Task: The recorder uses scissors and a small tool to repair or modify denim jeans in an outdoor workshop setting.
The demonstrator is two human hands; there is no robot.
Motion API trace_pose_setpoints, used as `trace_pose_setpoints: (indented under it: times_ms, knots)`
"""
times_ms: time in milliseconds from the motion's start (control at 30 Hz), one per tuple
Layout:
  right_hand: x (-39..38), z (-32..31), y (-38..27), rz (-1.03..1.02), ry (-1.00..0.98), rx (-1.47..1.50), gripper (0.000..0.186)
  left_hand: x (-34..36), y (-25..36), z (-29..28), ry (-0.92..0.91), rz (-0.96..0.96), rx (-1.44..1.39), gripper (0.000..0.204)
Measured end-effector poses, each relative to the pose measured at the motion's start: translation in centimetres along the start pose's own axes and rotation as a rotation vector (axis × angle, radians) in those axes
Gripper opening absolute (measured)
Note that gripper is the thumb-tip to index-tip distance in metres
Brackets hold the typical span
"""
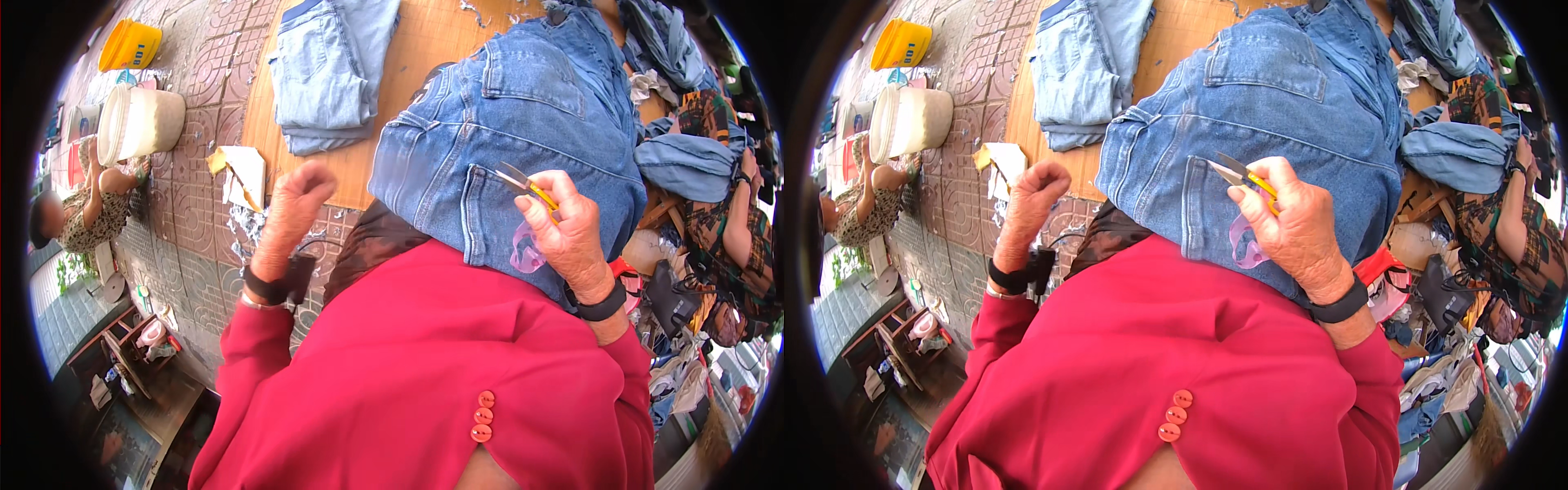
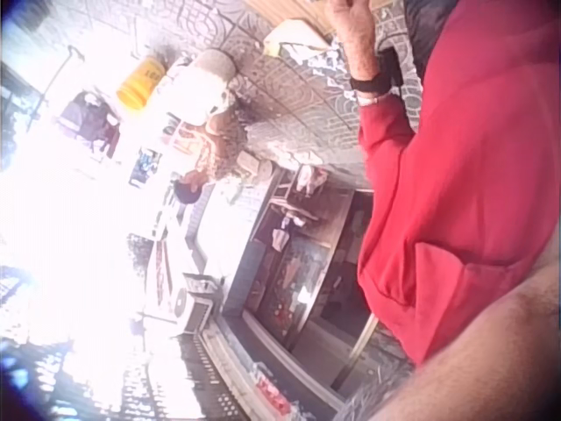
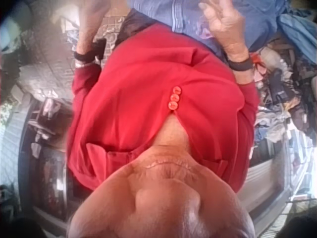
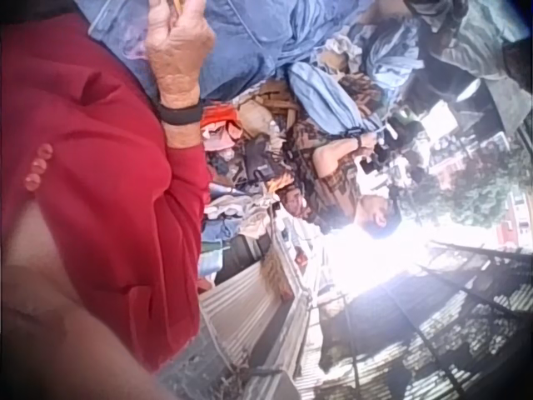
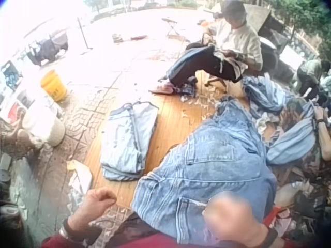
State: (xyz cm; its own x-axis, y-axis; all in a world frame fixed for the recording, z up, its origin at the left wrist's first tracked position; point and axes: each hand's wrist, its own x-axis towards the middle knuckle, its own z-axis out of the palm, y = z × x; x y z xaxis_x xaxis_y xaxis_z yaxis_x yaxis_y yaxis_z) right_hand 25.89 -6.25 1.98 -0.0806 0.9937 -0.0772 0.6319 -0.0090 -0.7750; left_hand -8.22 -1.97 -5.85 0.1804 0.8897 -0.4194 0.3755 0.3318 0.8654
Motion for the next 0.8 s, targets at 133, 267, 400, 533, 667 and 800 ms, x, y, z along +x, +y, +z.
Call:
trace_pose_setpoints:
  times_ms: [133,267,400,533,667,800]
  knots:
    - [-0.1,-0.3,0.2,0.026,0.017,0.051,0.018,-1.2,-6.8,-3.5,0.177,0.037,1.021,0.006]
    - [0.1,-0.2,-0.1,0.018,0.015,0.03,0.018,0.8,-6.5,-4.5,0.184,-0.194,0.696,0.013]
    - [0.4,-0.3,-0.4,0.014,0.035,-0.014,0.018,3.4,-0.3,-0.4,0.278,0.192,0.354,0.016]
    - [0.6,-0.3,-0.3,0.001,0.049,-0.053,0.018,4.9,4.5,3.4,0.188,0.341,0.024,0.013]
    - [0.8,-0.2,-0.4,0.011,0.037,-0.114,0.019,5.3,9.0,7.6,0.065,0.466,0.091,0.005]
    - [1.0,-0.1,-0.7,-0.006,0.04,-0.133,0.02,5.1,10.4,10.3,-0.01,0.462,0.371,0.013]
